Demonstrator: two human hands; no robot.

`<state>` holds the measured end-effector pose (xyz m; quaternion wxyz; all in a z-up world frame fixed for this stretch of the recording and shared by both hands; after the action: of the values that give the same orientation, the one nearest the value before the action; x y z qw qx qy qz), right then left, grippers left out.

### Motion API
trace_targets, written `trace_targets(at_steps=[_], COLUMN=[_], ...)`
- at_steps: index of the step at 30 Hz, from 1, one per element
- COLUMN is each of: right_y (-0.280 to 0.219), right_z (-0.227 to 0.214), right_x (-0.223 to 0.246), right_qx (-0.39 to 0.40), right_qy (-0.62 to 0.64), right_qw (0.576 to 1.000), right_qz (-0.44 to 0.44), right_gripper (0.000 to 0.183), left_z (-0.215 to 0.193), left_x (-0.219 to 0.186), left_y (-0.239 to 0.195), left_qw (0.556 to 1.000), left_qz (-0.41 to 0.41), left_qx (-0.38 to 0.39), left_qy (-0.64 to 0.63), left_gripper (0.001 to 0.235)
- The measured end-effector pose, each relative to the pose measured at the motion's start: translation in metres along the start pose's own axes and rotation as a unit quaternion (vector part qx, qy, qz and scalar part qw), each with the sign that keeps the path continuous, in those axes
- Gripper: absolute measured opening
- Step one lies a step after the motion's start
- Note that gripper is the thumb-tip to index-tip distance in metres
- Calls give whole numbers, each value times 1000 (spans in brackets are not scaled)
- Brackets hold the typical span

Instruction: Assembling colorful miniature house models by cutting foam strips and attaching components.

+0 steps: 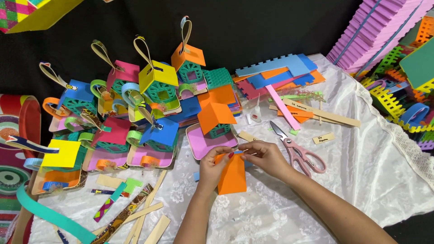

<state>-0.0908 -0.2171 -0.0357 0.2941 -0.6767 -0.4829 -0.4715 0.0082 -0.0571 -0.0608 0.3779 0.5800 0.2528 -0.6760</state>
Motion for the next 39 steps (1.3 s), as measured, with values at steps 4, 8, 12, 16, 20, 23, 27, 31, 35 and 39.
trace_targets(at_steps=[4,8,12,16,20,23,27,31,35,39], right_y=[-2,-1,-3,-3,-3,-2,-2,-4,-5,-5], right_z=[-3,-3,0,-4,-6,-4,-4,0,0,0], right_x=[-2,0,7,13,16,8,11,6,13,10], right_qx=[11,-7,-15,-27,-32,-23,-20,-8,-23,-28], right_qy=[57,40,41,23,-4,4,38,44,29,39], right_qw=[998,999,999,999,999,999,999,999,999,998], right_qz=[13,21,27,12,13,26,30,30,29,36], right_gripper=[42,32,24,22,17,19,32,34,21,19], left_z=[0,1,0,-1,-2,-2,-3,-2,0,0], left_x=[1,2,0,0,3,1,0,-5,-9,-10], left_y=[2,2,3,4,4,3,2,3,3,2], left_qw=[998,992,990,990,993,993,992,990,989,990], left_qz=[64,126,141,135,121,118,124,138,149,140], left_qx=[13,23,24,24,10,6,0,2,14,8], left_qy=[4,10,14,16,7,-7,-17,-4,3,-6], left_gripper=[9,6,6,9,11,12,13,12,10,13])
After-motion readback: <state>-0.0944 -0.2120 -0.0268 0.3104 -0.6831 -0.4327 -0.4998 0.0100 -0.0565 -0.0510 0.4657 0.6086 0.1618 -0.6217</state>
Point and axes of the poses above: each hand's wrist, its own y-axis towards the middle knuckle, its own z-axis out of the palm, x = y × z, the point moved 6 cm from there along y, towards the middle knuckle, and after that the axes turned 11 degrees about -y, right-handed, at the moved point
